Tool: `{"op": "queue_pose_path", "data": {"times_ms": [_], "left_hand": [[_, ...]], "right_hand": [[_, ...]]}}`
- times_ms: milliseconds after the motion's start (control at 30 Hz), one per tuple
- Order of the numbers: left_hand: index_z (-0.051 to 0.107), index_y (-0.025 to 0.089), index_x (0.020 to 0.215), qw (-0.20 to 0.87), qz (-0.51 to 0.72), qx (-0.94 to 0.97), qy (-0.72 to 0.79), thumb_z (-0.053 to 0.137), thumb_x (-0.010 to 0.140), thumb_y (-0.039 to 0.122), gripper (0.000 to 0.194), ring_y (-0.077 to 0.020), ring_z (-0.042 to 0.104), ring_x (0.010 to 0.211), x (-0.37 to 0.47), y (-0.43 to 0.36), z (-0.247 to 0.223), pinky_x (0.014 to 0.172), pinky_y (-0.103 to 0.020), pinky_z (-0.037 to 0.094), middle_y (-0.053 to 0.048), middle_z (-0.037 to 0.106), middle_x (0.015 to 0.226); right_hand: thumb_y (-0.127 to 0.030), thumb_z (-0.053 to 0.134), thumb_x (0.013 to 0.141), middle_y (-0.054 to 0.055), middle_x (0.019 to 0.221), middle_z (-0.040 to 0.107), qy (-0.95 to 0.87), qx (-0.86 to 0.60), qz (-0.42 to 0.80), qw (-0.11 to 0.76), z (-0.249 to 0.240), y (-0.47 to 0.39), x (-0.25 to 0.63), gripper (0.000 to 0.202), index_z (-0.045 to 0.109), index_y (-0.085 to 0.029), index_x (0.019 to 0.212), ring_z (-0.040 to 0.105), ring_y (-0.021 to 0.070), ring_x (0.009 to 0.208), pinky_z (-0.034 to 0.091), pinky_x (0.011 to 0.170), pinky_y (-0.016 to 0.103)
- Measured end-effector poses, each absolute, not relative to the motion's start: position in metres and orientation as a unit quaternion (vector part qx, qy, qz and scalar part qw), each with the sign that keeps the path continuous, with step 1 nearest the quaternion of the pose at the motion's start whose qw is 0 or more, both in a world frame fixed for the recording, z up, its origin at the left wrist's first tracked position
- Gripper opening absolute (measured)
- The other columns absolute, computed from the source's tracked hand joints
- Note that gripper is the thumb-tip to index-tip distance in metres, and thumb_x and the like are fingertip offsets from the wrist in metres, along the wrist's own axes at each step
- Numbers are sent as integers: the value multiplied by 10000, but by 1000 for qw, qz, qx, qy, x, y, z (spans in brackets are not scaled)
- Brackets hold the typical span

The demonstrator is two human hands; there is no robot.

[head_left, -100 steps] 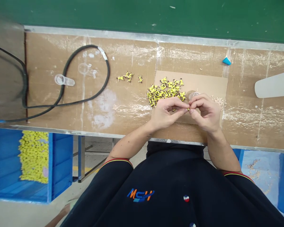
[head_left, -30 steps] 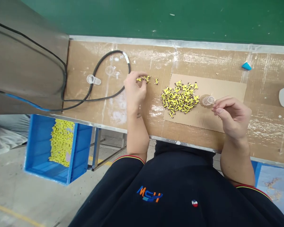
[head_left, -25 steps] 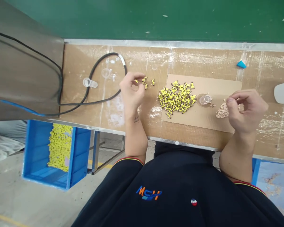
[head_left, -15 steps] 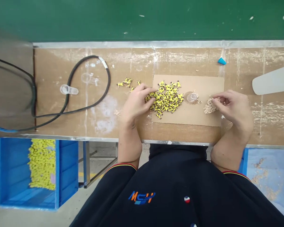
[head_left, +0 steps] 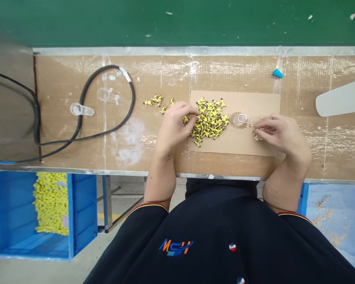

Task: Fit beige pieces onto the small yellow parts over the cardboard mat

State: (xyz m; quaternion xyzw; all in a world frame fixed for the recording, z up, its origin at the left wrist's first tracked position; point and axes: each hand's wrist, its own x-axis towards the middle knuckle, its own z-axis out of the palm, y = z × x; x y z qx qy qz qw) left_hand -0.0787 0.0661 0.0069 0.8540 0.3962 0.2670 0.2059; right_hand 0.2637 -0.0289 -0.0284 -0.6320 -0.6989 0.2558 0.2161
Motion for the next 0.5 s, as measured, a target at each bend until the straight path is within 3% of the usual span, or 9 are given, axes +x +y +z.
{"op": "queue_pose_path", "data": {"times_ms": [167, 367, 433, 500], "left_hand": [[690, 219, 974, 234, 423, 787, 384, 663, 976, 235, 32, -166, 676, 999, -76, 66, 6, 839, -325, 523, -52, 724, 1041], [553, 242, 1043, 266, 513, 678, 454, 604, 1007, 681, 443, -217, 676, 1052, -77, 70, 1, 877, -381, 562, -91, 688, 1103], [540, 244, 1065, 279, 537, 661, 443, 604, 1016, 679, 443, -197, 685, 1005, -75, 70, 2, 806, -357, 559, -73, 693, 1076], [556, 236, 1080, 309, 590, 641, 383, 649, 1044, 569, 348, -151, 683, 903, -73, 72, 1, 727, -320, 531, -33, 681, 983]], "right_hand": [[-331, 642, 854, 56, 869, 733, -706, -615, 302, 178, -21, -28, 269, 222, 826, -207, 850, 635, 180, 707, 465, 710, 348], [-259, 600, 873, 54, 887, 715, -717, -643, 249, 103, -19, -30, 257, 204, 777, -205, 787, 623, 201, 766, 374, 643, 357], [-267, 585, 887, 62, 928, 718, -711, -665, 217, 72, -17, -32, 251, 208, 758, -200, 793, 614, 219, 790, 332, 616, 357], [-292, 572, 905, 67, 973, 715, -701, -685, 196, 35, -17, -33, 247, 208, 731, -200, 807, 604, 233, 806, 285, 596, 354]]}}
